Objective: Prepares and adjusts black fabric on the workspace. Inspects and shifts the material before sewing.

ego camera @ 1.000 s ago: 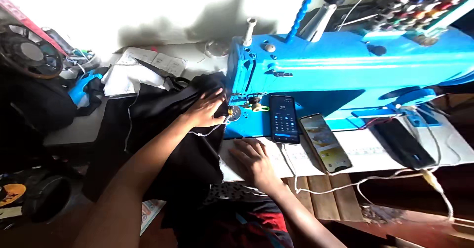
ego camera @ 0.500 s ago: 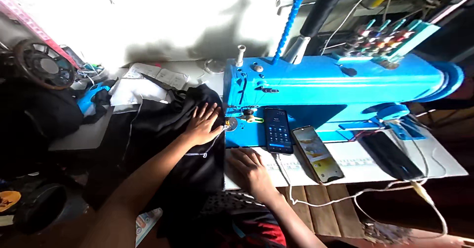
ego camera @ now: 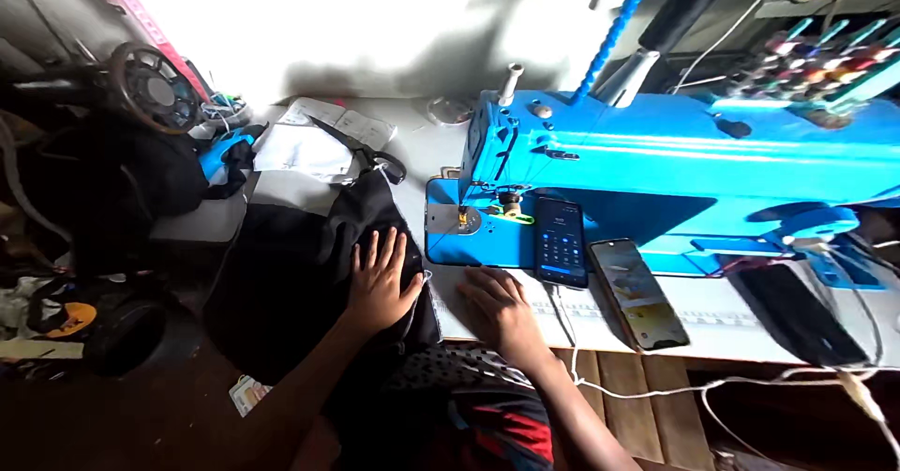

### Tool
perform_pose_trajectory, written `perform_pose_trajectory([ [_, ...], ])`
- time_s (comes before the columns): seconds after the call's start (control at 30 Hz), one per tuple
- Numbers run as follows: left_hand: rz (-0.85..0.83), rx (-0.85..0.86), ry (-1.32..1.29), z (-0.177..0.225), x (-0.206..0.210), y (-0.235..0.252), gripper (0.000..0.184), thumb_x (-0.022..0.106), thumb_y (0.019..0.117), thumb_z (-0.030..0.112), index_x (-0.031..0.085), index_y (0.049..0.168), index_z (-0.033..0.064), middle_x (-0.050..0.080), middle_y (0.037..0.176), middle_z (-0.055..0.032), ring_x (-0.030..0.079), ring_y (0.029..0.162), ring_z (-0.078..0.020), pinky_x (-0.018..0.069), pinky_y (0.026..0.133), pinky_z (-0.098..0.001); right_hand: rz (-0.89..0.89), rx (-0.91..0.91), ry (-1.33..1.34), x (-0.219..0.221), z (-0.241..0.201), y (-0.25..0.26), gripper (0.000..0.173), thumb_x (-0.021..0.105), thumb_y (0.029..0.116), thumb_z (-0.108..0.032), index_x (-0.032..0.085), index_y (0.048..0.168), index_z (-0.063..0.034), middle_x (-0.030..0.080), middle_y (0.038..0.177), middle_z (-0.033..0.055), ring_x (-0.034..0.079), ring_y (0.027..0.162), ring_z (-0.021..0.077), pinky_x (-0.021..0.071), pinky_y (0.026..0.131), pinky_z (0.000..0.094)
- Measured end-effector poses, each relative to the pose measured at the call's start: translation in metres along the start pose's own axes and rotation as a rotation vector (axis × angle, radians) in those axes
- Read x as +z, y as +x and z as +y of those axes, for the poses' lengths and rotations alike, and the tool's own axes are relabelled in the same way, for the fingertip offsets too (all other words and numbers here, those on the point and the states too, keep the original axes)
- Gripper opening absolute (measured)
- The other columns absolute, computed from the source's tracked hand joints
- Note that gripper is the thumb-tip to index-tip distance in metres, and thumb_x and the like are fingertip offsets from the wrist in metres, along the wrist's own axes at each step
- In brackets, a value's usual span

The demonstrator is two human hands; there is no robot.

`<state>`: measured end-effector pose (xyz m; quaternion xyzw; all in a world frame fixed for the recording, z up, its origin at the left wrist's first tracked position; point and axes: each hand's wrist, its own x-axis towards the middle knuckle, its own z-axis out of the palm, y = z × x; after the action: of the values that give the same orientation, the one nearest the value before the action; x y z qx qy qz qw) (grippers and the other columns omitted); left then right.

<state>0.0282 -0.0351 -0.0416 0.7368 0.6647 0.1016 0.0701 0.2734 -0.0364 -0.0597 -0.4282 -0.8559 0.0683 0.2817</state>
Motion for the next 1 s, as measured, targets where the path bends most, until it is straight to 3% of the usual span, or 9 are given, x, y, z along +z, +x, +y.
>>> perform_pose_trajectory([
  [0.23,-0.07,-0.144,-0.069,0.011,-0.01,-0.031,0.077,0.036,0.1025,0.059,0.031,0.162,0.0106,0.024,0.17,-0.0102,0.014,0.158,-0.0376,0.0065,0.121,-0.0691,-0.065,0.132,-0.049,-0.036,0.019,0.045,0.029,0.054,0.1032,-0.015,0.071,0.123,-0.001,0.071,0.121,0.0206,0.066,0.117,0.0418,0.0518,0.098,0.0582],
  [0.37,0.189,-0.105,-0.134,-0.002,-0.009,-0.022,0.056,0.053,0.1006,0.051,0.067,0.134,0.0089,0.059,0.146,-0.0149,0.046,0.142,-0.0387,0.0317,0.114,-0.065,-0.391,0.197,-0.106,-0.049,-0.007,0.097,0.03,0.05,0.1057,-0.015,0.07,0.119,0.0035,0.07,0.112,0.0294,0.066,0.109,0.0496,0.0514,0.091,0.0656],
  [0.4,0.203,-0.096,-0.125,-0.007,-0.01,-0.018,0.053,0.054,0.1006,0.05,0.07,0.13,0.0086,0.06,0.144,-0.0154,0.046,0.143,-0.0388,0.0304,0.115,-0.0648,-0.467,0.153,-0.065,-0.044,-0.019,0.111,0.03,0.051,0.1059,-0.017,0.07,0.119,0.0018,0.07,0.112,0.0282,0.067,0.108,0.0481,0.0512,0.092,0.0647],
  [0.5,-0.03,-0.164,-0.107,-0.016,-0.022,-0.009,0.073,0.048,0.0998,0.064,0.049,0.153,0.0146,0.037,0.164,-0.0123,0.02,0.157,-0.0361,0.0056,0.122,-0.0687,-0.434,0.001,0.003,-0.003,-0.036,0.164,0.029,0.053,0.1053,-0.02,0.071,0.12,-0.0025,0.071,0.109,0.0255,0.068,0.106,0.0462,0.0522,0.091,0.0642],
  [0.57,-0.111,-0.222,-0.092,-0.02,-0.024,-0.008,0.091,0.044,0.0936,0.077,0.035,0.161,0.0168,0.024,0.17,-0.0116,0.01,0.159,-0.0348,-0.0002,0.122,-0.0683,-0.365,0.0,0.028,0.026,-0.039,0.211,0.033,0.052,0.1048,-0.02,0.067,0.126,-0.0007,0.069,0.115,0.0286,0.065,0.112,0.0491,0.0505,0.093,0.0661],
  [0.7,0.068,-0.223,-0.068,-0.037,-0.016,-0.01,0.084,0.045,0.0937,0.076,0.051,0.152,0.0165,0.039,0.163,-0.0135,0.022,0.156,-0.0386,0.0062,0.122,-0.0691,-0.37,0.126,0.018,0.07,-0.042,0.284,0.043,0.059,0.1019,-0.02,0.056,0.139,0.002,0.059,0.134,0.031,0.055,0.127,0.0502,0.0475,0.1,0.0649],
  [0.83,0.096,-0.164,-0.093,-0.067,-0.019,0.001,0.067,0.054,0.0963,0.064,0.059,0.143,0.0156,0.043,0.16,-0.0135,0.027,0.154,-0.0367,0.0157,0.122,-0.0652,-0.433,0.183,-0.035,0.093,-0.044,0.308,0.047,0.067,0.0933,-0.012,0.056,0.137,0.0022,0.059,0.131,0.0321,0.058,0.122,0.0503,0.0496,0.096,0.0656],
  [0.9,0.084,-0.111,-0.116,-0.081,-0.018,0.008,0.078,0.057,0.0903,0.071,0.056,0.144,0.0151,0.04,0.162,-0.0118,0.028,0.154,-0.0347,0.019,0.122,-0.0629,-0.456,0.177,0.032,0.088,-0.043,0.314,0.049,0.067,0.0924,-0.01,0.053,0.138,0.0026,0.063,0.123,0.0334,0.062,0.117,0.0513,0.0486,0.095,0.0676],
  [1.0,0.001,-0.09,-0.091,-0.095,-0.02,0.017,0.109,0.054,0.0789,0.087,0.036,0.16,0.0167,0.025,0.17,-0.0112,0.015,0.158,-0.0352,0.0103,0.124,-0.0643,-0.409,0.271,0.366,0.058,-0.044,0.296,0.063,0.066,0.0952,-0.012,0.041,0.152,-0.004,0.067,0.115,0.029,0.068,0.1,0.0427,0.0532,0.089,0.0604],
])
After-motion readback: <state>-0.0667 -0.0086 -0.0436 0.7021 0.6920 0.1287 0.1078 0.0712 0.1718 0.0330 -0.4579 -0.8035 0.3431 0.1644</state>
